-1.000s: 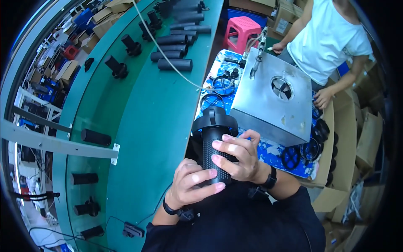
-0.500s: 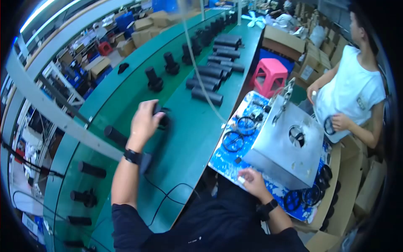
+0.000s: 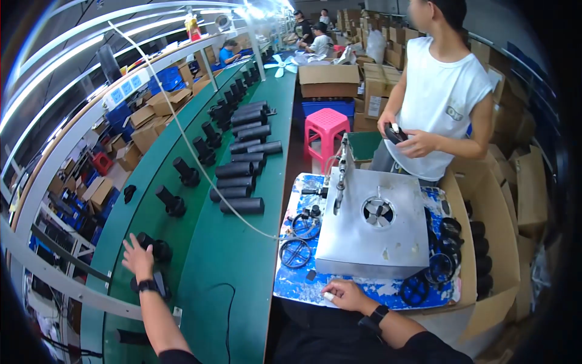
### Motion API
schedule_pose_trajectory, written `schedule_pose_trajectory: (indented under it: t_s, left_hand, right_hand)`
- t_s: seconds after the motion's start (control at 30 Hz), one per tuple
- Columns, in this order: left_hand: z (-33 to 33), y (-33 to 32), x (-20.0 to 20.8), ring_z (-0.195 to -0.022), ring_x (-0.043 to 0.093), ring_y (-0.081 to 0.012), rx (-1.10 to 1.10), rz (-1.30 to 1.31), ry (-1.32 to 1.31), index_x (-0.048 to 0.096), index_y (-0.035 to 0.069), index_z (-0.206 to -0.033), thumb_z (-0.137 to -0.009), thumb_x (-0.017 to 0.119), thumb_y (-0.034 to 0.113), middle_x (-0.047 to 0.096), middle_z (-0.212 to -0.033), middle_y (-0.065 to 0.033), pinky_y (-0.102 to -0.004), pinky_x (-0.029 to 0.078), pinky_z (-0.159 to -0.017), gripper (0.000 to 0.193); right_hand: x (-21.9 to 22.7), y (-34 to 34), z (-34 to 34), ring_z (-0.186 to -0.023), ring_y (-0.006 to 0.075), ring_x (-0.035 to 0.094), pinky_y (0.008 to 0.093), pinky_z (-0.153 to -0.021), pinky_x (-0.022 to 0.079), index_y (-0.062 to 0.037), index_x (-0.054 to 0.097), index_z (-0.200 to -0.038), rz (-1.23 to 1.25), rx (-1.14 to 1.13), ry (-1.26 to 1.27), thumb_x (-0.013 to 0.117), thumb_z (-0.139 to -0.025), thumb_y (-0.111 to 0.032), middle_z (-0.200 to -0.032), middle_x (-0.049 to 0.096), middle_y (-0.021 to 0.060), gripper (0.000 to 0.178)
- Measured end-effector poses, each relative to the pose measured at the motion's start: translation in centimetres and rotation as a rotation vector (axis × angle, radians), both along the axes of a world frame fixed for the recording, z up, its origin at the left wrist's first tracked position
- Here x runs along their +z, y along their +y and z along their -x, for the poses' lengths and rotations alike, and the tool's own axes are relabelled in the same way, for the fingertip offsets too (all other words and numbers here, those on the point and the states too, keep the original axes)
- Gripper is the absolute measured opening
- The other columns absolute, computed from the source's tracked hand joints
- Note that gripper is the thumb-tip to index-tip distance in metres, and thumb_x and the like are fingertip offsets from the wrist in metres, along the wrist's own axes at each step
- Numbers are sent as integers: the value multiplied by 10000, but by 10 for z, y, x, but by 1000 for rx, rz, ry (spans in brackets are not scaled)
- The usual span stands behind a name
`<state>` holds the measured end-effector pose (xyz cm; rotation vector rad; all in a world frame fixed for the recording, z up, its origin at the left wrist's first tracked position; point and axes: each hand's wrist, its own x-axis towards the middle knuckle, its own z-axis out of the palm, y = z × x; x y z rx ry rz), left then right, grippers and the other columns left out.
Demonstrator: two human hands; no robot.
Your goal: The person picks up a black cylinder and places it into a machine, then removes it and presses a black plastic ring onto the cylinder. They place the assembled unit back into the machine, remove it, and set it on a green table before repeating the process.
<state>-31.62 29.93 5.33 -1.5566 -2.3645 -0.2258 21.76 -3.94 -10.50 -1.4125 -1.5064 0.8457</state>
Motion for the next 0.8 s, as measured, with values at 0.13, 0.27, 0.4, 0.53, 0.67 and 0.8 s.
schedule_pose_trajectory:
  t_s: [0.13,0.27,0.4,0.53,0.67,0.8]
  left_hand:
    - [-27,-79,12,-1477,432,-417,214,158,62,535,213,-1562,-934,788,439,415,-1672,-124,-643,393,-1164,714]
    - [10,-101,-31,-1434,449,-426,192,166,3,609,149,-1460,-888,847,241,479,-1579,-117,-581,466,-1136,626]
    - [-7,-128,-12,-1347,494,-415,-89,27,-54,647,97,-1376,-817,853,50,534,-1475,-119,-491,518,-1081,598]
    - [-95,-186,53,-1226,555,-376,-716,-280,-237,681,62,-1323,-767,837,-18,656,-1324,-119,-456,497,-1041,583]
    - [-183,-238,90,-1200,600,-356,-1181,-206,-507,719,55,-1285,-814,847,58,679,-1325,-134,-433,505,-1041,488]
    - [-254,-240,29,-1254,629,-340,-1442,80,-925,693,52,-1366,-886,832,127,697,-1316,-148,-433,508,-1089,505]
  right_hand:
    - [6,6,4,-641,94,614,267,-603,502,-70,783,-1053,-1,18,10,783,-967,-134,-844,704,36,107]
    - [5,6,5,-645,109,616,277,-606,505,-64,775,-1062,-10,56,23,780,-974,-141,-837,699,47,117]
    - [4,-1,3,-637,110,617,278,-602,503,-61,778,-1050,-19,48,35,780,-977,-150,-823,700,45,115]
    - [-6,-1,3,-679,104,631,264,-615,507,-68,756,-1137,4,69,41,793,-971,-164,-880,714,34,195]
    - [10,-6,2,-836,104,670,256,-723,541,-69,675,-1313,44,139,143,827,-948,-172,-1091,731,40,409]
    - [13,-7,4,-1016,154,688,300,-888,561,-60,553,-1449,-8,147,154,868,-920,-186,-1274,699,68,628]
